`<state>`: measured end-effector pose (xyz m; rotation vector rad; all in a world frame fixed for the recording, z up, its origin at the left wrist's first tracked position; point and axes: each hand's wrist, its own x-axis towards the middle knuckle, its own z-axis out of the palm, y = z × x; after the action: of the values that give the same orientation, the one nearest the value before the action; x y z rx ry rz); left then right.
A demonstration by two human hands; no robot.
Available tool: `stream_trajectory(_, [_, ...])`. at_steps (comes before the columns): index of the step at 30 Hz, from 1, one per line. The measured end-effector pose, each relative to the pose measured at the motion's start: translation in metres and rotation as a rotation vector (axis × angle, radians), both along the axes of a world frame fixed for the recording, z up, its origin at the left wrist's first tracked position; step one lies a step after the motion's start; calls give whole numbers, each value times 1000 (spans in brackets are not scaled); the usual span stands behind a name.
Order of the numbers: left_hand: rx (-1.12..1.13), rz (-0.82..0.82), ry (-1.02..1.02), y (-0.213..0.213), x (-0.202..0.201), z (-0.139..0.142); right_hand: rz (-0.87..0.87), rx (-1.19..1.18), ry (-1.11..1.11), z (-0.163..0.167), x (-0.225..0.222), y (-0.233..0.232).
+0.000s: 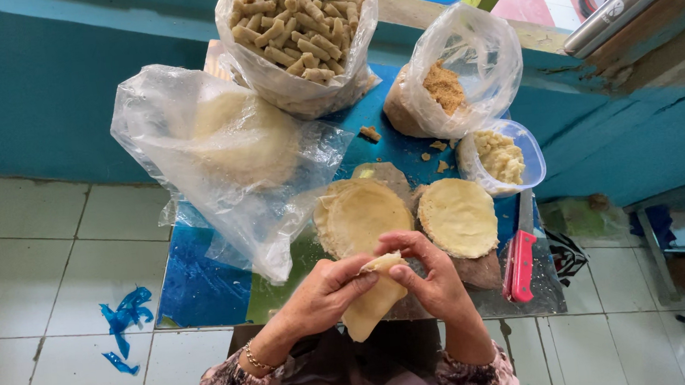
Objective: The person sits at a table and assembles filled dough snacks. They take filling from a plastic container, spread it onto a thin round dough wrapper, place a second wrapper on top, and stack the finished filled discs on the work surface, occasionally handling the plastic sheeting and ingredient bags.
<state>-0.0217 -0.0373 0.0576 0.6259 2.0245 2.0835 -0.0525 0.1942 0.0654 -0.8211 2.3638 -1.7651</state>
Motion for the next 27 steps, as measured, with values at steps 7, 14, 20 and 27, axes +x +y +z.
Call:
stream_trajectory(7, [-262, 169, 287, -5, -10, 19, -153, -124, -30, -24, -3, 13])
stream_trajectory(14, [-303, 300, 368, 0, -24, 32, -347, 17, 217, 9, -2, 12])
stream_trajectory(20, [-345, 271, 459, -4, -42, 55, -453, 48, 352, 38, -5, 17])
stream_trajectory(27, [-306, 205, 490, 21, -69, 77, -533, -2, 362, 48, -17, 36])
